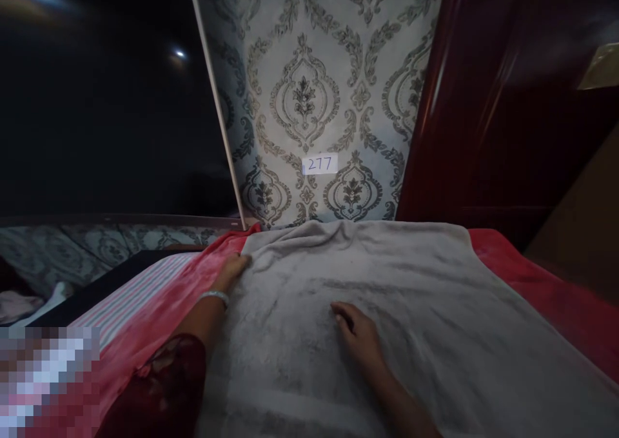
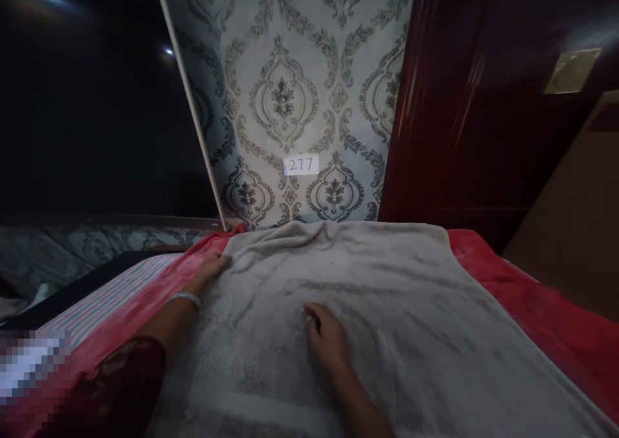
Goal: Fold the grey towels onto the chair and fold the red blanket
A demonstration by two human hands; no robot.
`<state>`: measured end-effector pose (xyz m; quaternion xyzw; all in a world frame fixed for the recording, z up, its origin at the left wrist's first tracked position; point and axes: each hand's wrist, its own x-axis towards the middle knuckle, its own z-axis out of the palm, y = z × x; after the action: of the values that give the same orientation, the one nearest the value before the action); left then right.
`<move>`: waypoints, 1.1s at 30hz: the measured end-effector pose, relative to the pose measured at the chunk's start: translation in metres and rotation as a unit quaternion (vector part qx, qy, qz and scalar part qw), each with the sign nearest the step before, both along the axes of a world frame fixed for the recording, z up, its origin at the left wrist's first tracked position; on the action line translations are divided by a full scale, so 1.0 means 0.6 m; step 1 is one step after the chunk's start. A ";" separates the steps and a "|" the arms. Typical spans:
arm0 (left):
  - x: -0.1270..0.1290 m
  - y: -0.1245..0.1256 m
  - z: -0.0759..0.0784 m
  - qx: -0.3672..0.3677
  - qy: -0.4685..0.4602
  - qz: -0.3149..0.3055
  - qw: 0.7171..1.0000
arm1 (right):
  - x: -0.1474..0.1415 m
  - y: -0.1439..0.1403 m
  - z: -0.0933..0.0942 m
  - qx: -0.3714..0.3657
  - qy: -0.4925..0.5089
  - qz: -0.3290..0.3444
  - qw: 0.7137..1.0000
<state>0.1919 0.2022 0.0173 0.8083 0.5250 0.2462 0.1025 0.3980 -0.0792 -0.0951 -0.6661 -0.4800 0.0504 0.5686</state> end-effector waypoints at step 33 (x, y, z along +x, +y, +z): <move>0.179 0.014 0.032 0.045 0.072 -0.112 0.990 | -0.003 -0.010 0.012 -0.044 -0.022 0.023 0.999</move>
<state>0.2992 0.2109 0.0364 0.8812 0.4257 0.1980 0.0550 0.3963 -0.0849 -0.0882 -0.6800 -0.5051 0.0700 0.5268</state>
